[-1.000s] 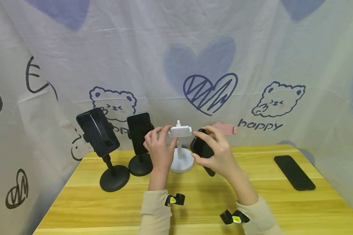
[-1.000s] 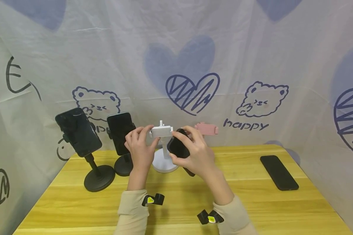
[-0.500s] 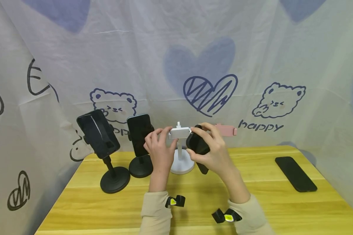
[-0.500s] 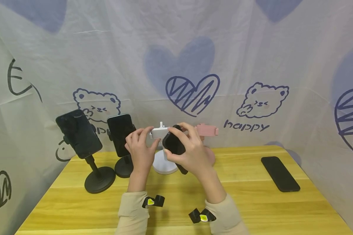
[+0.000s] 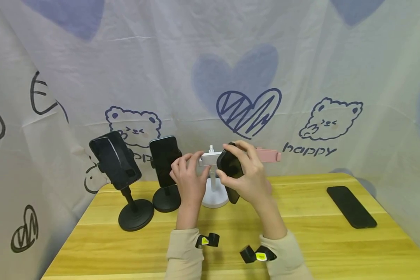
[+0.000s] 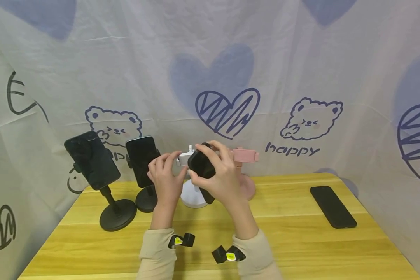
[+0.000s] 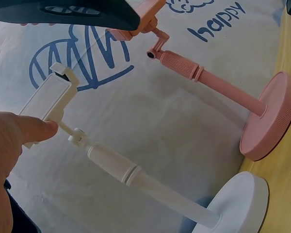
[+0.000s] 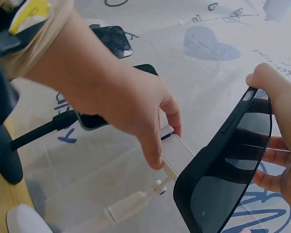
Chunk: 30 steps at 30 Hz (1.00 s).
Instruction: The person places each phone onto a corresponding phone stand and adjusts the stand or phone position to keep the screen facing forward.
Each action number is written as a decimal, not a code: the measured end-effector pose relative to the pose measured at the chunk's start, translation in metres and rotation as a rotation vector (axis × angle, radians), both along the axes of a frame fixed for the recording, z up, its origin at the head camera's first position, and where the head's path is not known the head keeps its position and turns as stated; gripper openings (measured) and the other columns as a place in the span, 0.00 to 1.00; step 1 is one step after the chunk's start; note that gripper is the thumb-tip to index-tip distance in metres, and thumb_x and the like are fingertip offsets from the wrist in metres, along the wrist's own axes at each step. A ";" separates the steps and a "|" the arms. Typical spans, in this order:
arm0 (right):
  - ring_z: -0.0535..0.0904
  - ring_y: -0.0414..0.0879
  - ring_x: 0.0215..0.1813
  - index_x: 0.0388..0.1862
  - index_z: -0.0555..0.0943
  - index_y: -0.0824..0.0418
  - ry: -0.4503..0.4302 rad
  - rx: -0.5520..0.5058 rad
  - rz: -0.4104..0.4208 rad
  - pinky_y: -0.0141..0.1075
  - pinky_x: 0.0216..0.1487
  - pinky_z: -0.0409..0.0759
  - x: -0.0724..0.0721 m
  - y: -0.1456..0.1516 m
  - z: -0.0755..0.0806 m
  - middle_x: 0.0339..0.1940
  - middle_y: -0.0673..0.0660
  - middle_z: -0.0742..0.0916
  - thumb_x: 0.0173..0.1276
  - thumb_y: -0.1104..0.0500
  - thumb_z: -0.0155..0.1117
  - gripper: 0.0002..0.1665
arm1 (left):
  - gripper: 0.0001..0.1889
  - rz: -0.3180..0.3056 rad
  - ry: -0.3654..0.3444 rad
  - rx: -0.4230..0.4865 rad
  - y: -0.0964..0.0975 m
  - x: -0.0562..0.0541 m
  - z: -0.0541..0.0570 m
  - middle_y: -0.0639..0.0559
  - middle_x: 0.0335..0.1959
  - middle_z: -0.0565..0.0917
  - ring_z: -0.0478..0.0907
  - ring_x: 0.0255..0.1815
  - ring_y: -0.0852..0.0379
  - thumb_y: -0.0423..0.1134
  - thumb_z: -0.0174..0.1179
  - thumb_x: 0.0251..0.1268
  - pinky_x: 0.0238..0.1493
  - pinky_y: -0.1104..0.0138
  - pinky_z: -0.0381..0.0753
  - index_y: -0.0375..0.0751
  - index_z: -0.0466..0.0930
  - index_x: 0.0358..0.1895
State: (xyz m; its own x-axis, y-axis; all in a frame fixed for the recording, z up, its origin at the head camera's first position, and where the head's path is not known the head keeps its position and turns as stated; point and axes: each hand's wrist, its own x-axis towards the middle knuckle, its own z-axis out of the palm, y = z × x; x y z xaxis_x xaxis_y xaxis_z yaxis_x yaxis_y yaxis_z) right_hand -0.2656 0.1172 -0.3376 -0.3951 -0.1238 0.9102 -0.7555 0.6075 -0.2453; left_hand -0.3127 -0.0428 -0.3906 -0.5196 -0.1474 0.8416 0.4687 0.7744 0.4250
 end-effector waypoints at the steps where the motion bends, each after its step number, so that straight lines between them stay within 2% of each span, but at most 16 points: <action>1: 0.77 0.55 0.58 0.58 0.80 0.55 0.004 -0.009 -0.001 0.50 0.52 0.82 -0.001 -0.001 0.001 0.57 0.64 0.79 0.50 0.54 0.75 0.33 | 0.21 0.000 0.006 -0.008 -0.001 0.000 0.000 0.43 0.48 0.78 0.66 0.53 0.43 0.41 0.75 0.50 0.49 0.48 0.62 0.47 0.82 0.50; 11: 0.77 0.56 0.57 0.56 0.80 0.59 0.005 -0.113 0.044 0.48 0.52 0.81 -0.006 -0.011 0.002 0.54 0.64 0.79 0.51 0.53 0.73 0.31 | 0.20 -0.027 0.037 -0.073 -0.008 -0.002 0.000 0.45 0.48 0.78 0.66 0.53 0.43 0.41 0.74 0.52 0.49 0.48 0.62 0.49 0.83 0.51; 17: 0.77 0.56 0.54 0.57 0.80 0.60 -0.027 -0.142 0.030 0.48 0.49 0.81 -0.009 -0.022 -0.001 0.54 0.65 0.79 0.52 0.53 0.73 0.32 | 0.20 -0.030 0.040 -0.072 -0.010 -0.002 0.000 0.45 0.48 0.79 0.66 0.53 0.43 0.42 0.73 0.52 0.48 0.48 0.62 0.50 0.83 0.50; 24: 0.78 0.57 0.48 0.59 0.79 0.60 -0.065 -0.188 0.083 0.43 0.44 0.81 -0.017 -0.033 -0.007 0.56 0.66 0.77 0.52 0.58 0.73 0.32 | 0.18 -0.053 0.055 -0.068 -0.010 -0.004 -0.002 0.45 0.47 0.79 0.66 0.51 0.43 0.40 0.72 0.54 0.46 0.49 0.61 0.49 0.83 0.50; 30: 0.78 0.58 0.50 0.60 0.79 0.58 -0.075 -0.218 0.118 0.48 0.44 0.82 -0.024 -0.041 -0.011 0.57 0.66 0.77 0.53 0.58 0.73 0.33 | 0.18 -0.073 0.070 -0.058 -0.012 -0.004 -0.004 0.44 0.47 0.79 0.66 0.50 0.44 0.40 0.71 0.55 0.46 0.49 0.60 0.47 0.83 0.50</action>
State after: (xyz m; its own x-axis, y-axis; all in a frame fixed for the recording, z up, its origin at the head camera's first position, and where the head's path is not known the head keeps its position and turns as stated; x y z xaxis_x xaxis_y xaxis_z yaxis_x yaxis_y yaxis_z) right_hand -0.2900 0.0765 -0.3490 -0.4574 0.0231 0.8890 -0.7925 0.4428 -0.4193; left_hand -0.3172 -0.0545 -0.3944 -0.4668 -0.0613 0.8822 0.5520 0.7592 0.3448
